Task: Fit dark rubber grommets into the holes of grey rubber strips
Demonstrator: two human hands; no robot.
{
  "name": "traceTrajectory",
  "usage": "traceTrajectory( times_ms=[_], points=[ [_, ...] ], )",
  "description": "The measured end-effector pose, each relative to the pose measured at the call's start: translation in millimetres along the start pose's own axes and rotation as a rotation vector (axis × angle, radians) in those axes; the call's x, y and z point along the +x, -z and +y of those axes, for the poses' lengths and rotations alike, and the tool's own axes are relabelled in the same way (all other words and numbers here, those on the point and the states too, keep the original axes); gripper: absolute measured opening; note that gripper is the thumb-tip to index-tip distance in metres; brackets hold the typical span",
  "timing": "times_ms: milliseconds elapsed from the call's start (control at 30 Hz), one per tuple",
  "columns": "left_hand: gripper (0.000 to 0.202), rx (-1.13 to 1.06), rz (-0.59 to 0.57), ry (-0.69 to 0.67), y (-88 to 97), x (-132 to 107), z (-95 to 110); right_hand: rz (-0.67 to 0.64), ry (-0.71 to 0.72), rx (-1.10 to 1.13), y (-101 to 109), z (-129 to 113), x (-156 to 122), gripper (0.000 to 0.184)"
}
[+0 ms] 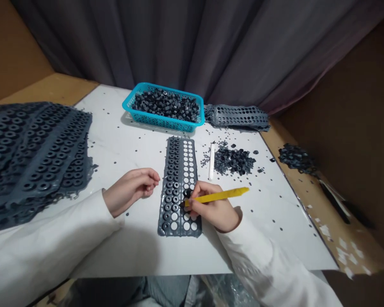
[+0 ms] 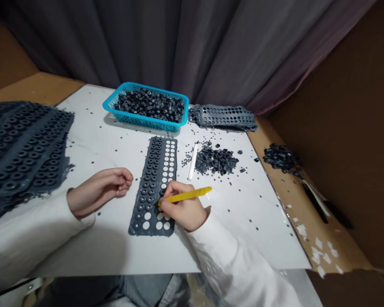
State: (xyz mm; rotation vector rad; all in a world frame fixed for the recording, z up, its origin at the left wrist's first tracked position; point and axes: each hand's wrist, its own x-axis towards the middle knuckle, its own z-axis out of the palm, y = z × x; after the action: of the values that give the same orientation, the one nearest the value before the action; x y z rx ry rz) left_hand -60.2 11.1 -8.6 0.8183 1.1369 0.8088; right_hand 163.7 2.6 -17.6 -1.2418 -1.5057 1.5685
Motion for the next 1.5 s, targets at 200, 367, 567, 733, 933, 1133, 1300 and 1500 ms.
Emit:
traceTrajectory(
  times_ms=[200, 367, 567, 733, 933, 1133, 1300, 1500],
  points=[
    [0.011, 0.909, -0.211, -0.502, -8.1, -7, -5, 0.05, 0.087, -0.028, 0, 11, -3, 0.016],
    [0.016, 1.134, -0.334, -0.698, -15.2, -7, -10, -0.008, 0.122, -0.109, -1, 10, -6, 0.013],
    [0.014, 1.297, -0.403, -0.676, -27.5, -2, -1, -0.003, 0.155, -0.207, -3, 3, -8, 0.013],
    [0.01, 1.581, -0.464, -0.596, -42.0, -3, 6, 0.014, 0.206, -0.292, -5, 6, -9, 0.013],
    [0.016, 1.802, -0.534, -0.759, -47.6, -4, 4, 0.02, 0.197, -0.31, -7, 7, -9, 0.013],
    [0.016, 1.14, -0.277, -0.644, -18.9, 4, 3, 0.036, 0.149, -0.281, -8, 1, -9, 0.015],
    [0.02, 0.443, 0.065, -0.232, -2.4, 8, 15, 0.002, 0.082, -0.073, -5, 7, -5, 0.012],
    [0.017, 0.466, -0.186, -0.084, -10.6, 10, 13, 0.098, 0.104, -0.009, -2, 10, 0, 0.012]
  ],
)
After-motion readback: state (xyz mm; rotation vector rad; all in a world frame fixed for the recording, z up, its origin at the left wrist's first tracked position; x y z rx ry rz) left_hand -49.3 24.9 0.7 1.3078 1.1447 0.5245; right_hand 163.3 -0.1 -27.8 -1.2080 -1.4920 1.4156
